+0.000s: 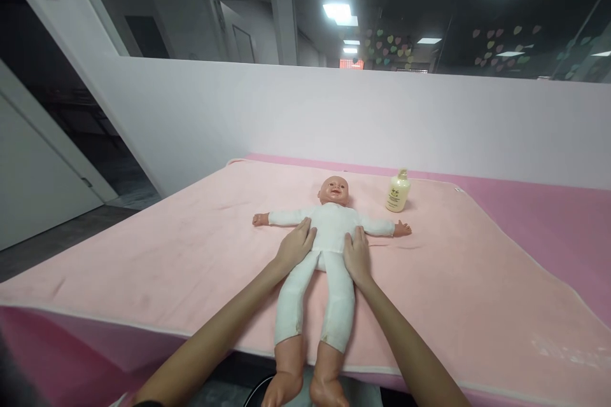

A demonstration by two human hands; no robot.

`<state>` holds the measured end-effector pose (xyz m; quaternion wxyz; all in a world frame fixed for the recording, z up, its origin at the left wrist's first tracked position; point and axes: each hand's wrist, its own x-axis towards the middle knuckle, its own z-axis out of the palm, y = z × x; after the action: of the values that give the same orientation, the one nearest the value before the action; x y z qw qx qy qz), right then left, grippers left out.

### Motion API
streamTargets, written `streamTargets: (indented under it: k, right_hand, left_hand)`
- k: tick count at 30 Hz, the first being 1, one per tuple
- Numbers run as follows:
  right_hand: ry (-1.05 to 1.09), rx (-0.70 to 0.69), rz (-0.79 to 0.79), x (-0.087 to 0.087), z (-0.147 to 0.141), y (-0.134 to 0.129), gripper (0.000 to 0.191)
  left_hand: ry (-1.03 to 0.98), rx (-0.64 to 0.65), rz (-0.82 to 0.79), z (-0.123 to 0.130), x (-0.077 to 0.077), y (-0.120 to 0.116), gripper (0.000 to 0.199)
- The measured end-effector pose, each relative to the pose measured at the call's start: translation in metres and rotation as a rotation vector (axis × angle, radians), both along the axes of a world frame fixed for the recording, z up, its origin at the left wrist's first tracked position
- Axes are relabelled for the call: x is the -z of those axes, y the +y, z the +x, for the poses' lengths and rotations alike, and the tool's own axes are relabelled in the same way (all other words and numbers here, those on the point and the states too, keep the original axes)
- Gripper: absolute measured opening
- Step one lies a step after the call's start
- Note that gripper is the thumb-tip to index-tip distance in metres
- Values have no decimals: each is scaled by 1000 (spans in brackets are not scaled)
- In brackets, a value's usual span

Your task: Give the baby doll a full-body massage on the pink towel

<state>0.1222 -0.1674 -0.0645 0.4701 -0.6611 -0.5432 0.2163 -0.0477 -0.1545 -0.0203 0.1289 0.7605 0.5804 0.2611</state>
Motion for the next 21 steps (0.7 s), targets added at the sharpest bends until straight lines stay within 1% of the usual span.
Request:
streamTargets:
  k: [1,2,3,4,6,7,8,9,10,12,14,18,21]
  right_hand:
    - [-30,17,16,-4,0,-2,68]
    - [-80,7,50,-9,1,-3,67]
    - [-156,-49,101,-15,1,-5,65]
    - [-255,-153,165,-23,1,-6,62]
    - [-474,-461,272,-39,1,-8,50]
    - [-563,-609,291,-46,0,-7,45]
    - [-626,-725,283,-53,-2,-6,42]
    - [-661,-803,257,-57,-3,-4,41]
    - [-674,-848,223,-60,-5,-2,41]
    - [-667,-873,159,-60,-8,3,42]
    - [-652,-835,118,-57,-9,7,44]
    - [-650,-637,44,-48,-11,10,49]
    - [-644,-496,-32,-46,-14,9,52]
  left_hand:
    - [-35,-10,-5,-2,3,-2,51]
    - [-77,-3,-4,-4,5,-2,50]
    - [-125,8,2,-6,8,-2,50]
    - [-174,16,8,-8,11,-1,50]
    - [-256,21,12,-9,17,2,51]
    - [-284,20,11,-10,19,4,52]
    - [-305,18,10,-10,21,5,52]
    - [-322,16,10,-10,23,7,52]
    - [-338,14,13,-10,24,7,51]
    - [-362,13,21,-10,25,8,50]
    - [-378,18,28,-9,24,7,49]
    - [-390,26,28,-9,22,5,48]
    - [-396,35,34,-9,23,5,47]
